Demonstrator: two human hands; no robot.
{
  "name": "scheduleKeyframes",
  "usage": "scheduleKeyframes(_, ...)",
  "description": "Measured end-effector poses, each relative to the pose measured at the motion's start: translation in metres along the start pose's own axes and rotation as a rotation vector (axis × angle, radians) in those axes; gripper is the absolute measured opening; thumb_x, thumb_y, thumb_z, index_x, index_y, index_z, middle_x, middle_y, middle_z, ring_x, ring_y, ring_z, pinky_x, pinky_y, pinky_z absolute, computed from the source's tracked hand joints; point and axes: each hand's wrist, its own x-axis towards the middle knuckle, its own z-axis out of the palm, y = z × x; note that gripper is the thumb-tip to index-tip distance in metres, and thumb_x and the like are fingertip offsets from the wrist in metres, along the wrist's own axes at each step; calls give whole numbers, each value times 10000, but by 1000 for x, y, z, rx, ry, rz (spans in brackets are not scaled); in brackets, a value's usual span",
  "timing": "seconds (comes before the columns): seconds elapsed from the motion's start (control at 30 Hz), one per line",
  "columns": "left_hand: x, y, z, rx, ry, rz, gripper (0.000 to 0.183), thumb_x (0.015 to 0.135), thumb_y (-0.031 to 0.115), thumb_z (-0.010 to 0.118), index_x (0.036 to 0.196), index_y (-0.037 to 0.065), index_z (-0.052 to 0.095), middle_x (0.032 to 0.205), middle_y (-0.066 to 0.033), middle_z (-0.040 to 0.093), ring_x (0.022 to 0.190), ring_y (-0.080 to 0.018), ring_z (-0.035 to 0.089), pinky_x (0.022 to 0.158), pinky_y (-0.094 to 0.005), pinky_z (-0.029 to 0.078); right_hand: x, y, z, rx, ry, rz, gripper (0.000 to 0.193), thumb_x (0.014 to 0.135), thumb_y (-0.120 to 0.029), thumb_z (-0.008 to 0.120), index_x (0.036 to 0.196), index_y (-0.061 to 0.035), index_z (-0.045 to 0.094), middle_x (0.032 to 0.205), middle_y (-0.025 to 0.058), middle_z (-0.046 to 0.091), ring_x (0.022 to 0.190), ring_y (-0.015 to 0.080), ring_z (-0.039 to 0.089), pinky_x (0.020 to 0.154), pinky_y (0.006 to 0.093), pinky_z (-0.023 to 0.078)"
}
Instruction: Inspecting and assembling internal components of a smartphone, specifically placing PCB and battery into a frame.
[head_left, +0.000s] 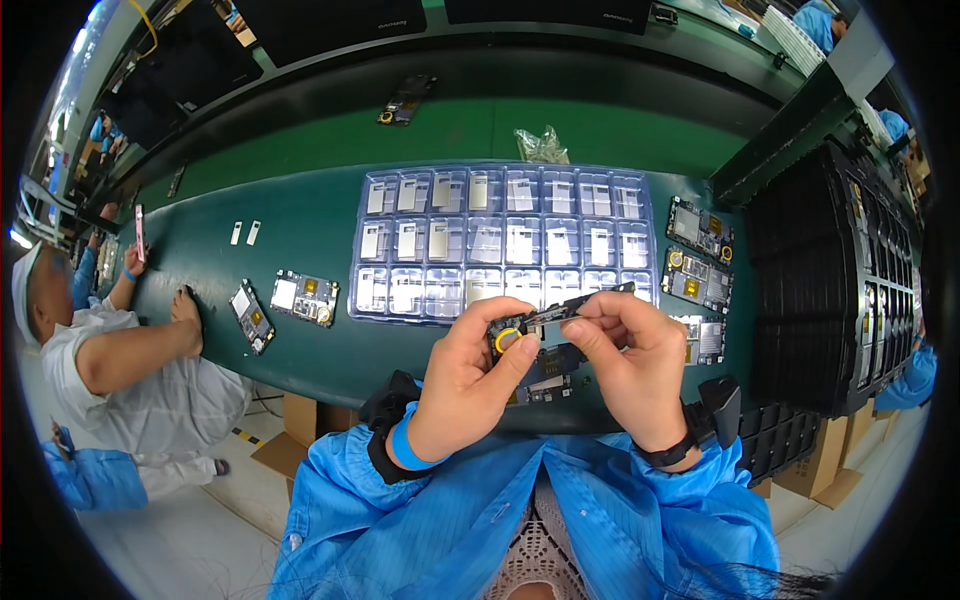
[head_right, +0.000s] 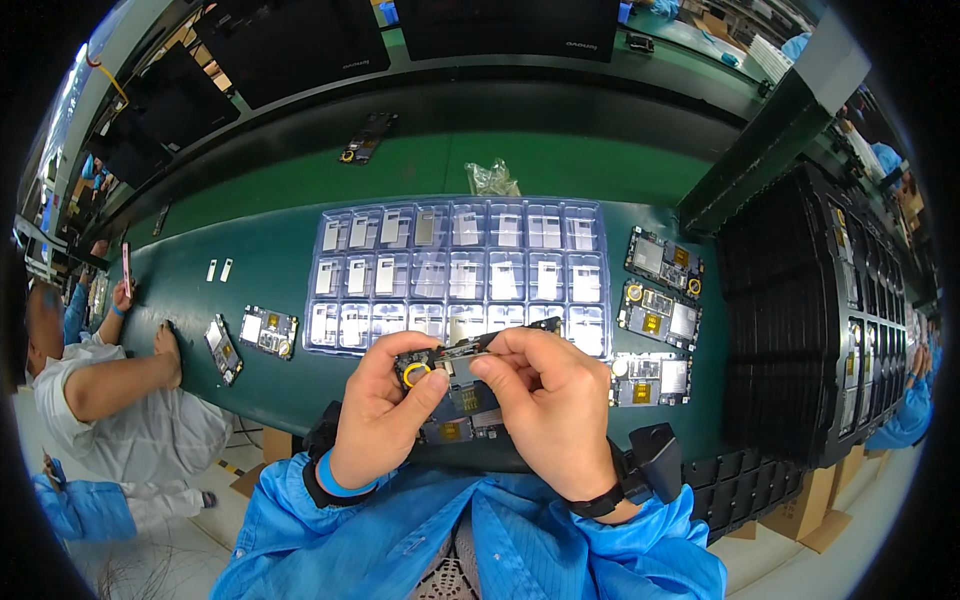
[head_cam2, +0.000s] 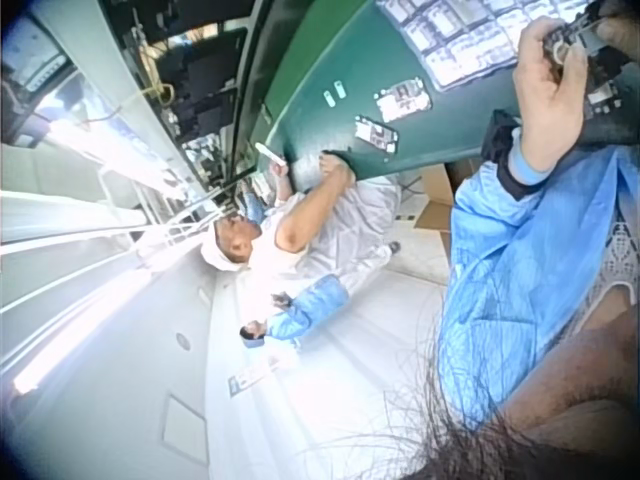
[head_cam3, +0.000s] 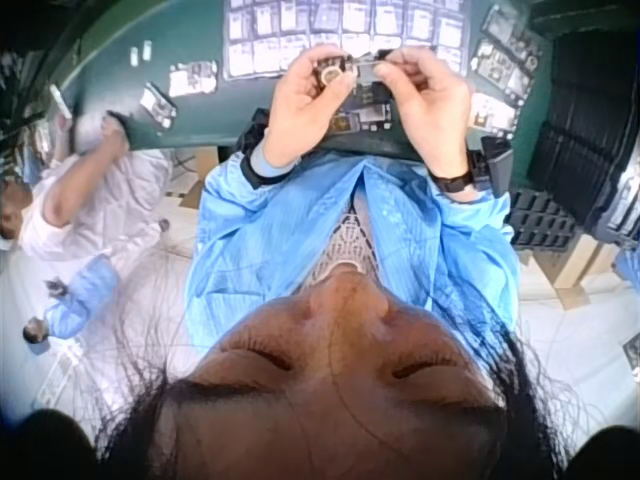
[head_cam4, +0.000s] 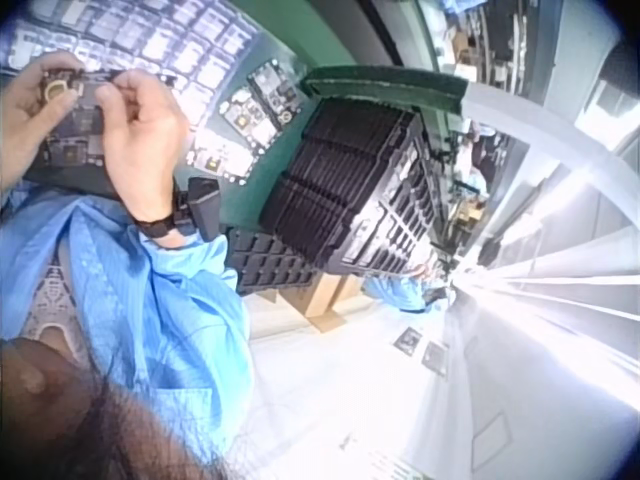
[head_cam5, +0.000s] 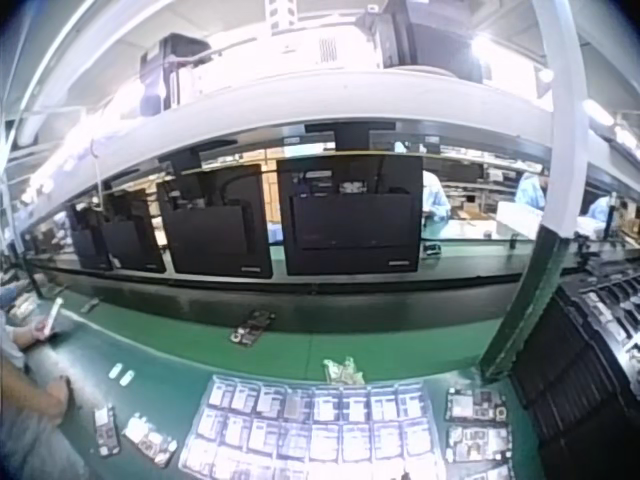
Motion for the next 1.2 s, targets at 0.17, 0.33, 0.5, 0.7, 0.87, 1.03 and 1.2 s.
scheduleKeyframes(0.17, -2, -1, 4, 42, 58, -12, 255, 847, -1, 518, 1085, -2, 428, 913, -59, 545, 820, -72, 512, 706, -214, 438, -3, -6, 2, -122, 85, -99, 122, 671, -42, 698, 757, -6, 619, 625, 79, 594, 541, 148, 580, 494, 251, 455)
scheduleKeyframes(0.33, -3, -3, 6, 37, 69, 16, 241, 847, -6, 515, 1073, -1, 431, 907, -60, 545, 789, -63, 508, 683, -207, 435, -4, -3, 1, -333, 167, -299, 136, 626, -54, 722, 728, -52, 631, 688, 52, 514, 591, 166, 518, 491, 289, 409)
scheduleKeyframes(0.5, -3, -1, 7, 33, 89, 18, 240, 849, -5, 513, 1075, 0, 432, 874, -44, 546, 776, -52, 502, 667, -194, 424, -4, -4, -3, -284, 144, -259, 153, 608, -60, 739, 715, -53, 630, 724, 43, 430, 592, 156, 465, 491, 273, 395)
scheduleKeyframes(0.7, -3, -1, 5, 11, 45, 2, 244, 849, -4, 513, 1080, -2, 434, 875, -39, 545, 781, -50, 497, 675, -193, 422, -3, 0, -3, -221, 139, -246, 152, 611, -50, 740, 706, -34, 622, 733, 46, 424, 577, 144, 465, 454, 251, 402)
scheduleKeyframes(0.87, -3, -3, 4, 23, 37, 8, 254, 848, 0, 518, 1087, -3, 432, 894, -44, 538, 798, -57, 497, 697, -201, 425, -1, -1, -3, -176, 121, -222, 150, 617, -37, 737, 701, -19, 614, 740, 47, 424, 567, 124, 480, 436, 222, 433)
scheduleKeyframes(1.03, -3, -4, 4, 30, 23, 14, 255, 850, 7, 518, 1089, -3, 431, 904, -47, 538, 809, -62, 500, 705, -206, 427, 0, -3, -5, -168, 114, -176, 148, 620, -33, 735, 690, -12, 605, 763, 49, 424, 557, 115, 494, 443, 215, 445)
scheduleKeyframes(1.2, -2, -4, 4, 14, 14, -8, 262, 851, 11, 518, 1094, -3, 422, 921, -58, 539, 817, -66, 506, 709, -211, 438, 2, -9, -6, -159, 140, -154, 147, 621, -30, 732, 696, -17, 606, 773, 51, 423, 567, 112, 491, 468, 216, 447)
